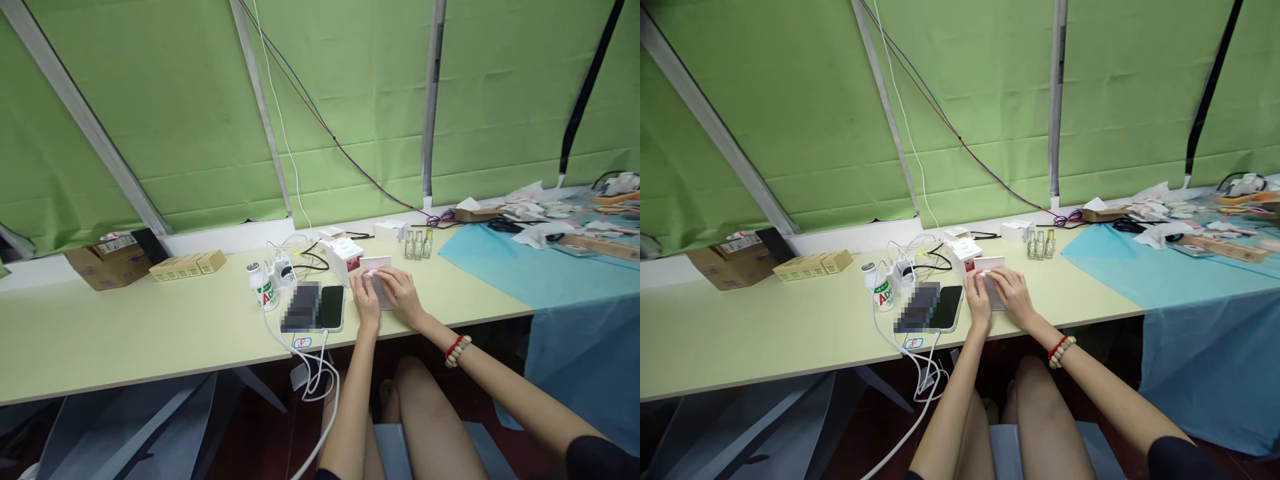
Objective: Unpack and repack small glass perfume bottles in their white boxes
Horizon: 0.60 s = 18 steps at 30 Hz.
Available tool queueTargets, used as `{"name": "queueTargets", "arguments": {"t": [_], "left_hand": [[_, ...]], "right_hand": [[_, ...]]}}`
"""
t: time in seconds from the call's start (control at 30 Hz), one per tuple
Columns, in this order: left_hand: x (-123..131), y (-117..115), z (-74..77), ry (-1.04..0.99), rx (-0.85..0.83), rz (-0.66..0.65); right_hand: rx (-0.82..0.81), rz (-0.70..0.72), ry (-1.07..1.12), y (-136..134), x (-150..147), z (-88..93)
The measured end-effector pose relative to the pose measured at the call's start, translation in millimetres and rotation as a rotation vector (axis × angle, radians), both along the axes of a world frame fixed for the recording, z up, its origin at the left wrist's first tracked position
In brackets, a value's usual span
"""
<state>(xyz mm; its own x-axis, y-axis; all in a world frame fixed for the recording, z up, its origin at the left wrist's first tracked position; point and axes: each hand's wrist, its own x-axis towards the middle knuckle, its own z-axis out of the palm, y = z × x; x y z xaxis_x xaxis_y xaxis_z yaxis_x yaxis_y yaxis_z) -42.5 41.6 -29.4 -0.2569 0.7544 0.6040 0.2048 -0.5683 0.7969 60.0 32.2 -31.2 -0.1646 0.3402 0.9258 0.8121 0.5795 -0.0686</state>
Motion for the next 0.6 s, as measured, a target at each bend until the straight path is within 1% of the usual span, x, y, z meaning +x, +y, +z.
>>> {"name": "queueTargets", "arguments": {"t": [0.1,0.2,0.27,0.33,0.4,0.47,0.6], "left_hand": [[0.1,-0.2,-0.6,-0.019,-0.019,-0.02],[0.7,-0.9,-0.7,-0.03,-0.041,-0.064],[1.0,-0.7,-0.7,-0.035,-0.056,-0.085],[1.0,0.1,-1.2,-0.053,-0.057,-0.096],[0.8,1.0,-2.1,-0.077,-0.041,-0.106],[0.5,1.7,-3.4,-0.085,-0.026,-0.113],[0.6,2.1,-4.8,-0.058,-0.027,-0.11]], "right_hand": [[0.02,-0.009,0.009,0.1,-1.2,-7.3],[0.065,0.004,0.081,2.7,-0.2,-7.8],[0.11,0.014,0.165,5.0,-0.1,-3.6],[0.118,0.013,0.233,6.0,-1.9,3.0],[0.067,0.038,0.269,4.4,-6.1,10.1],[0.011,0.1,0.313,0.8,-11.7,16.5],[-0.056,0.161,0.521,-2.4,-20.5,27.4]]}}
